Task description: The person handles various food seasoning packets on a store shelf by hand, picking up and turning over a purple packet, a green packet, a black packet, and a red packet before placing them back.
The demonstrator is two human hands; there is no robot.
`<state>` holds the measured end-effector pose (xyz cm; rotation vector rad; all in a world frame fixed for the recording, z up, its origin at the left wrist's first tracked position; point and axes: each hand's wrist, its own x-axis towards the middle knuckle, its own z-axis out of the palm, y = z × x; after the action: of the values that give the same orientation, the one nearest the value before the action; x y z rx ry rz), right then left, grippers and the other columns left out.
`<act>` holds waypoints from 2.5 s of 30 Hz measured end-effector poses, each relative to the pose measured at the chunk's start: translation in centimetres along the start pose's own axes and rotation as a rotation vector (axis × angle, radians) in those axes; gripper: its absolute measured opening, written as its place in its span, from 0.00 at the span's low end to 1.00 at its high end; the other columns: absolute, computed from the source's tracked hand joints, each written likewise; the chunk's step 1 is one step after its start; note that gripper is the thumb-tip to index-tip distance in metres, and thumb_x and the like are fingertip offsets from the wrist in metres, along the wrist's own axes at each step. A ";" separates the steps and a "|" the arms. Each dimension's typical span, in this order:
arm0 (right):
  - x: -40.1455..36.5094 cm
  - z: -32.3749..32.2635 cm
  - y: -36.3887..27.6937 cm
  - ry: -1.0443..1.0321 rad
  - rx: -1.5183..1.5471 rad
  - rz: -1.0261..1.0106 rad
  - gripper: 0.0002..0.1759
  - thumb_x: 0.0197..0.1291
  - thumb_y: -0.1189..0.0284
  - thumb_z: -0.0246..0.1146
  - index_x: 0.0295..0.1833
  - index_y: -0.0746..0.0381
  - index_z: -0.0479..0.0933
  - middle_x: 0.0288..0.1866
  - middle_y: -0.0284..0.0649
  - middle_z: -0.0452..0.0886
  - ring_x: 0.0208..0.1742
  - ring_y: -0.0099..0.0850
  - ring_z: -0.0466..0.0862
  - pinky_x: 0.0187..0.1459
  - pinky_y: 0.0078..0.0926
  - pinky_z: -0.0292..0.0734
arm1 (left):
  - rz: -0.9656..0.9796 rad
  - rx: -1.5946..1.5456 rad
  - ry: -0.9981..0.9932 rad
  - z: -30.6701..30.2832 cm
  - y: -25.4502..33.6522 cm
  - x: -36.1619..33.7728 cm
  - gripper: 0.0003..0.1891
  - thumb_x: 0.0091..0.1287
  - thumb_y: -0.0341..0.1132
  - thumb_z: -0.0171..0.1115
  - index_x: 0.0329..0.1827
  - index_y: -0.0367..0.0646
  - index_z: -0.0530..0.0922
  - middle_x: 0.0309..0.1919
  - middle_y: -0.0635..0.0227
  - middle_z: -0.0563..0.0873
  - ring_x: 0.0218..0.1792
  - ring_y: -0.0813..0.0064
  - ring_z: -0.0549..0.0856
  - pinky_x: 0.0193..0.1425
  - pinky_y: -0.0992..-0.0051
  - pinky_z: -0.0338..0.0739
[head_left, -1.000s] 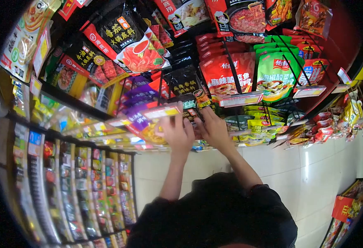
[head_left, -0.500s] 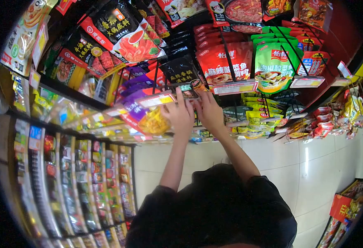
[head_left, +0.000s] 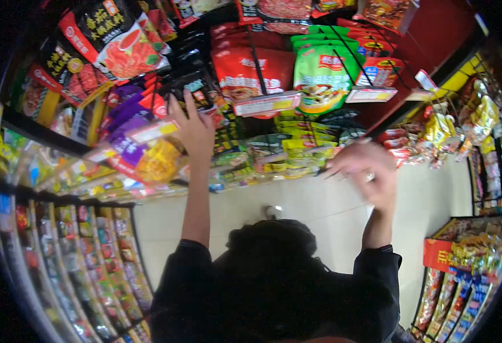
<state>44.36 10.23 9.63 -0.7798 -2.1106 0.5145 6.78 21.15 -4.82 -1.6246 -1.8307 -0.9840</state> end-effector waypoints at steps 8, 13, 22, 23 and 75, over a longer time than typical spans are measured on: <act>9.6 -17.4 10.6 0.530 -0.422 0.123 0.20 0.72 0.67 0.64 0.65 0.66 0.78 0.63 0.40 0.83 0.62 0.29 0.82 0.65 0.26 0.72 | -0.166 -0.555 -0.251 -4.9 4.6 -8.3 0.34 0.67 0.26 0.56 0.80 0.43 0.63 0.80 0.44 0.58 0.80 0.42 0.59 0.81 0.50 0.56; 15.5 -22.0 20.9 0.503 -0.162 0.441 0.44 0.68 0.55 0.69 0.80 0.57 0.56 0.75 0.46 0.69 0.68 0.34 0.78 0.68 0.29 0.73 | -0.141 -0.686 -0.433 -8.9 6.7 -14.3 0.28 0.63 0.21 0.58 0.69 0.40 0.72 0.71 0.45 0.71 0.75 0.46 0.67 0.79 0.52 0.61; 18.6 -22.3 25.3 0.681 0.060 0.612 0.49 0.61 0.48 0.74 0.76 0.65 0.63 0.56 0.41 0.82 0.53 0.29 0.80 0.58 0.29 0.73 | -0.256 -0.686 -0.543 -11.3 4.2 -20.9 0.24 0.63 0.24 0.59 0.64 0.42 0.76 0.65 0.51 0.76 0.67 0.49 0.75 0.73 0.58 0.70; 18.3 -24.0 27.1 0.565 0.081 0.619 0.49 0.59 0.46 0.75 0.74 0.67 0.66 0.58 0.43 0.81 0.60 0.33 0.79 0.63 0.32 0.71 | -0.264 -0.694 -0.526 -11.3 3.8 -21.4 0.23 0.64 0.24 0.59 0.64 0.42 0.76 0.63 0.52 0.77 0.65 0.51 0.76 0.68 0.59 0.73; -3.2 20.5 1.3 0.101 0.230 0.354 0.14 0.69 0.68 0.65 0.51 0.68 0.77 0.42 0.51 0.78 0.40 0.52 0.78 0.42 0.39 0.74 | -0.641 -1.305 -0.655 -15.8 0.2 -4.1 0.21 0.72 0.32 0.68 0.64 0.33 0.78 0.50 0.70 0.86 0.52 0.81 0.81 0.59 0.77 0.75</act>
<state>29.87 7.17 -5.03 -1.0263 -1.7879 0.8711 6.16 6.26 1.77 -2.2366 -2.3652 -2.5505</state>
